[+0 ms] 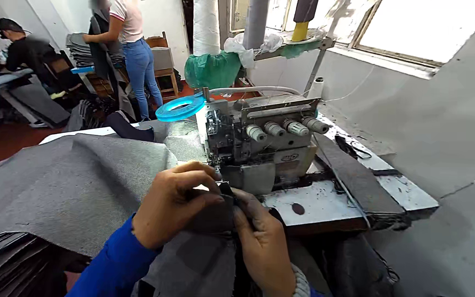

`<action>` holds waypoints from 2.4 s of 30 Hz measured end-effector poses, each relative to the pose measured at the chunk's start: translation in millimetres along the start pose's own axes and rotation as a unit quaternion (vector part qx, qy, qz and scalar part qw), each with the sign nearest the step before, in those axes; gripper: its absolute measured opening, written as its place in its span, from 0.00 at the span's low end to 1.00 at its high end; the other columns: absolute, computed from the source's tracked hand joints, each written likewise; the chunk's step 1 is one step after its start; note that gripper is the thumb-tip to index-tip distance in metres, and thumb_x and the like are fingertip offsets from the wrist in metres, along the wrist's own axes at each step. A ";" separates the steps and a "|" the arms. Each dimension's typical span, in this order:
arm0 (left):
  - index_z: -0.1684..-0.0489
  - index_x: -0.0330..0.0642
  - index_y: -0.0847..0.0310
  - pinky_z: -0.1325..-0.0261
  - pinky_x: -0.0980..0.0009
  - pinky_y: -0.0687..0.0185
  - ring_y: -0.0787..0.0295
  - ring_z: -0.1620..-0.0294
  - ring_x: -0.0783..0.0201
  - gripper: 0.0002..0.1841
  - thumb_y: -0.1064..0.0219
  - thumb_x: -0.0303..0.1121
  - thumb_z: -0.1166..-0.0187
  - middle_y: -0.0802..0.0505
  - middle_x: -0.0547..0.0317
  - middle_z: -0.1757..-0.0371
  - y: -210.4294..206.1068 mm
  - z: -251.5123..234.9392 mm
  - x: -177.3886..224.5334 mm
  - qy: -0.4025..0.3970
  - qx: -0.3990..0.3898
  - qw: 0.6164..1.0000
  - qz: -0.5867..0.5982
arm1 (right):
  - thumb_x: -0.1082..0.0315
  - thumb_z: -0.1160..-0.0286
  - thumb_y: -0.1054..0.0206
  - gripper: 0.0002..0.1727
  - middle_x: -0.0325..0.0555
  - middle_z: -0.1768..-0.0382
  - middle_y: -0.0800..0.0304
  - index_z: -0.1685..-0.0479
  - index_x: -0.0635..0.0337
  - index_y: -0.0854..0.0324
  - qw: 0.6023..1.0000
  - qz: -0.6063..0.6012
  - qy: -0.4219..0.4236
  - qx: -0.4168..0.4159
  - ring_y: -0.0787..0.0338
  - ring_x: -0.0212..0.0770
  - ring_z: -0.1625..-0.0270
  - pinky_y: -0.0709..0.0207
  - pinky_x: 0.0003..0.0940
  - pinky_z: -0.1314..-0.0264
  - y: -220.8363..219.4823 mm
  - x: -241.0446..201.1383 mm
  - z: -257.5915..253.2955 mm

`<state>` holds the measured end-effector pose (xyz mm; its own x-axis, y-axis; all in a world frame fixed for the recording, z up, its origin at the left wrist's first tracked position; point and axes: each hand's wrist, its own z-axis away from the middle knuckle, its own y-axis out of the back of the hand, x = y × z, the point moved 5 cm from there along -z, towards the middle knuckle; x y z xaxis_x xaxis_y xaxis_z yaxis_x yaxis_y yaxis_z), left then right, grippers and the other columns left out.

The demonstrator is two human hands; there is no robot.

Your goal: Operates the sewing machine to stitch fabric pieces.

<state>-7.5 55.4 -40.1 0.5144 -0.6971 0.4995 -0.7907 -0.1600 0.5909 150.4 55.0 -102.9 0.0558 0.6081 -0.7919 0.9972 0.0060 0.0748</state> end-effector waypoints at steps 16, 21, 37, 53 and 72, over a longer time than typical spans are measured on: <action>0.52 0.47 0.13 0.58 0.69 0.12 0.09 0.69 0.74 0.09 0.27 0.29 0.28 0.06 0.71 0.69 16.1 -15.8 4.2 -0.014 -0.070 0.983 -0.170 | 0.74 0.30 0.31 0.07 0.47 0.70 0.07 0.63 0.71 0.11 0.974 -0.096 -0.112 -0.171 0.09 0.26 0.63 0.16 0.24 0.55 -53.0 1.0 59.0; 0.64 0.51 0.05 0.29 0.47 0.30 0.14 0.39 0.50 0.06 0.28 0.38 0.25 0.04 0.59 0.52 -20.6 11.4 -40.9 -0.078 0.028 0.954 -0.289 | 0.71 0.18 0.38 0.10 0.33 0.71 0.11 0.62 0.66 0.13 0.929 -0.198 -0.253 -0.182 0.14 0.16 0.63 0.18 0.20 0.52 -51.0 37.2 76.8; 0.51 0.36 0.13 0.30 0.57 0.15 0.06 0.38 0.55 0.13 0.43 0.33 0.14 0.03 0.51 0.49 -36.8 21.7 13.4 0.021 0.000 0.953 -0.302 | 0.63 0.09 0.47 0.21 0.34 0.75 0.14 0.68 0.67 0.16 0.967 -0.140 -0.122 -0.174 0.14 0.16 0.66 0.20 0.17 0.58 -15.5 34.0 19.4; 0.44 0.36 0.14 0.33 0.63 0.13 0.04 0.40 0.53 0.14 0.44 0.19 0.18 0.03 0.49 0.45 -26.2 36.7 4.7 -0.127 -0.068 0.928 -0.343 | 0.66 0.13 0.50 0.23 0.39 0.88 0.25 0.80 0.66 0.22 0.991 -0.016 -0.077 -0.112 0.22 0.29 0.86 0.26 0.25 0.82 -30.3 30.8 9.1; 0.05 0.48 0.48 0.22 0.17 0.54 0.43 0.15 0.18 0.45 0.29 0.30 0.26 0.31 0.31 0.13 -6.0 77.2 -181.9 0.396 0.002 0.851 -0.346 | 0.47 0.20 0.43 0.29 0.55 0.74 0.08 0.71 0.63 0.08 0.851 0.502 0.049 -0.149 0.05 0.59 0.66 0.14 0.56 0.62 -6.5 88.6 36.3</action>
<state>-121.9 129.2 -183.4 0.9184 0.2535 0.3038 -0.2078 -0.3443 0.9156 150.7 80.0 -195.5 0.8524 0.4889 -0.1854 0.3922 -0.3633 0.8451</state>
